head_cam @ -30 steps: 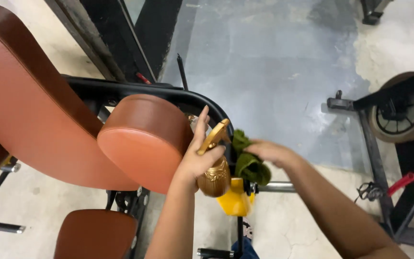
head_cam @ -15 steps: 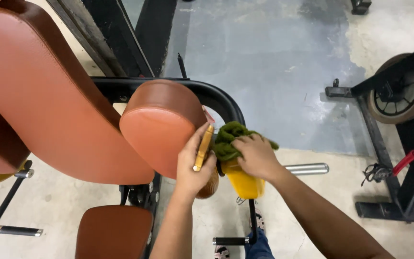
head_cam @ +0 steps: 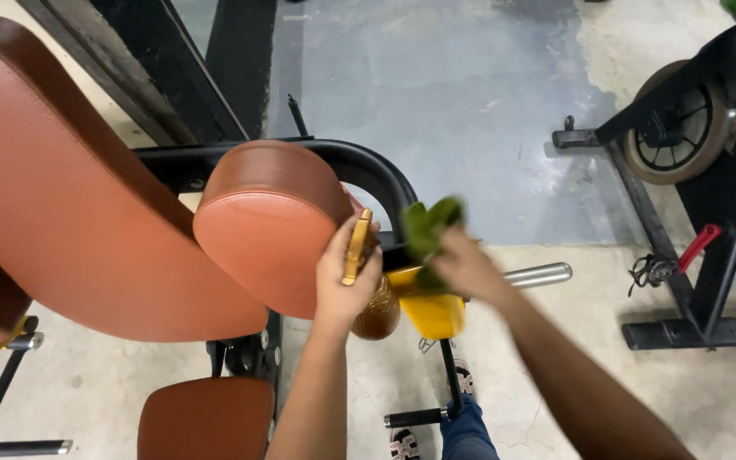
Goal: The recorder is spraying a cleaning solution and wiping down parts of a gym machine.
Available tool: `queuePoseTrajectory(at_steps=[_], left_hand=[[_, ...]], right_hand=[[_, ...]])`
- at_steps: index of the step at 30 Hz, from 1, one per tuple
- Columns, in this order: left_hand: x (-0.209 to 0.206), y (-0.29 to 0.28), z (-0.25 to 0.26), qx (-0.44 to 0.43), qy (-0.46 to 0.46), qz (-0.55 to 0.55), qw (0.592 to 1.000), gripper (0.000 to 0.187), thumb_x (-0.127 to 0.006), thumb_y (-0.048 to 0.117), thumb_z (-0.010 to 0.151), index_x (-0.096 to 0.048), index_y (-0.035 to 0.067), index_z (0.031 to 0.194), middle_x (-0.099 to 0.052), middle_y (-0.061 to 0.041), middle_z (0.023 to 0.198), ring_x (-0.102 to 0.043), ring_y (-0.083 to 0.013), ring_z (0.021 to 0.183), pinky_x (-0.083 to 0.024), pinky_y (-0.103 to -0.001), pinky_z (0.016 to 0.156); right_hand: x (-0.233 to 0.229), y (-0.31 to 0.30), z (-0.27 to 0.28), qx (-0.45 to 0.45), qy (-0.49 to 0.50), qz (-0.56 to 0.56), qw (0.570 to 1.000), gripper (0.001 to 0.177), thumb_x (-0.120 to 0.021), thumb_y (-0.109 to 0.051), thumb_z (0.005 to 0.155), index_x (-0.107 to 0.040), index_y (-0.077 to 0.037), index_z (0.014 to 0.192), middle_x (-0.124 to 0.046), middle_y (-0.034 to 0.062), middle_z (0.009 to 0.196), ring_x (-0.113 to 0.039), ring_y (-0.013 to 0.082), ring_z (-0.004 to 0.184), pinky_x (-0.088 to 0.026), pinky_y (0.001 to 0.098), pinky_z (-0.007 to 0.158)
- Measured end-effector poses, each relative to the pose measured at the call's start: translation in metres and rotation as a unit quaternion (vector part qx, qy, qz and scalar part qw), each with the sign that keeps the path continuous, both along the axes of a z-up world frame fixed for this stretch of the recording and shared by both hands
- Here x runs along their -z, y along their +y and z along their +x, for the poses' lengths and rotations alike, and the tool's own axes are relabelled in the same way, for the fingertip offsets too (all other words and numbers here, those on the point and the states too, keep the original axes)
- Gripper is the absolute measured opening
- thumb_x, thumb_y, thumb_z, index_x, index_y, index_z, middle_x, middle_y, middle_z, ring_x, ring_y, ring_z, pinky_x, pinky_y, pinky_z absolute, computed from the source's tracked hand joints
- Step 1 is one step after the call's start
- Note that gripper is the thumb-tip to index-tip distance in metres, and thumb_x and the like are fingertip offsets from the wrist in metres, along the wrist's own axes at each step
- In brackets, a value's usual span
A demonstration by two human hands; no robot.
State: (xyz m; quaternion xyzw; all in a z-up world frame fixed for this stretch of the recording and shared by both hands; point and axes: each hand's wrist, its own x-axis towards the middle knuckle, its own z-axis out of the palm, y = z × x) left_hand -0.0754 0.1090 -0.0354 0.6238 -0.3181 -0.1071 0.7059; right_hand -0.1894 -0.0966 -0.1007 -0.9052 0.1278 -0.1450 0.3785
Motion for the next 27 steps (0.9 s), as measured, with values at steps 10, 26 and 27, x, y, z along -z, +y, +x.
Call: queuePoseTrajectory(at_steps=[10, 26, 27], left_hand=[[0.003, 0.015, 0.021, 0.117, 0.036, -0.013, 0.992, 0.054, -0.057, -0.009, 0.091, -0.056, -0.001, 0.144, -0.072, -0.013, 0.128, -0.067, -0.0177, 0.118, -0.051, -0.032, 0.106], [0.017, 0.022, 0.043, 0.185, 0.052, 0.011, 0.981, 0.047, -0.061, -0.011, 0.09, -0.062, -0.001, 0.136, -0.074, -0.013, 0.122, -0.07, -0.0216, 0.118, -0.054, -0.037, 0.107], [0.02, 0.024, 0.043, 0.198, 0.062, 0.007, 0.978, 0.046, -0.062, -0.01, 0.09, -0.062, -0.001, 0.136, -0.075, -0.013, 0.122, -0.07, -0.0214, 0.118, -0.054, -0.036, 0.108]], right_hand=[[-0.023, 0.037, 0.032, 0.112, 0.082, -0.273, 0.952, 0.036, -0.078, -0.023, 0.076, -0.059, -0.014, 0.105, -0.06, 0.0143, 0.099, -0.061, 0.0378, 0.094, -0.049, 0.0513, 0.078], [0.007, 0.03, -0.015, 0.124, -0.183, 0.321, 0.921, 0.031, -0.061, -0.019, 0.098, -0.06, -0.009, 0.127, -0.064, 0.0187, 0.122, -0.059, 0.038, 0.111, -0.049, 0.0496, 0.097], [-0.016, 0.037, -0.008, 0.134, -0.092, 0.228, 0.96, 0.033, -0.065, -0.023, 0.095, -0.061, -0.01, 0.125, -0.063, 0.0189, 0.12, -0.058, 0.0392, 0.109, -0.048, 0.0521, 0.095]])
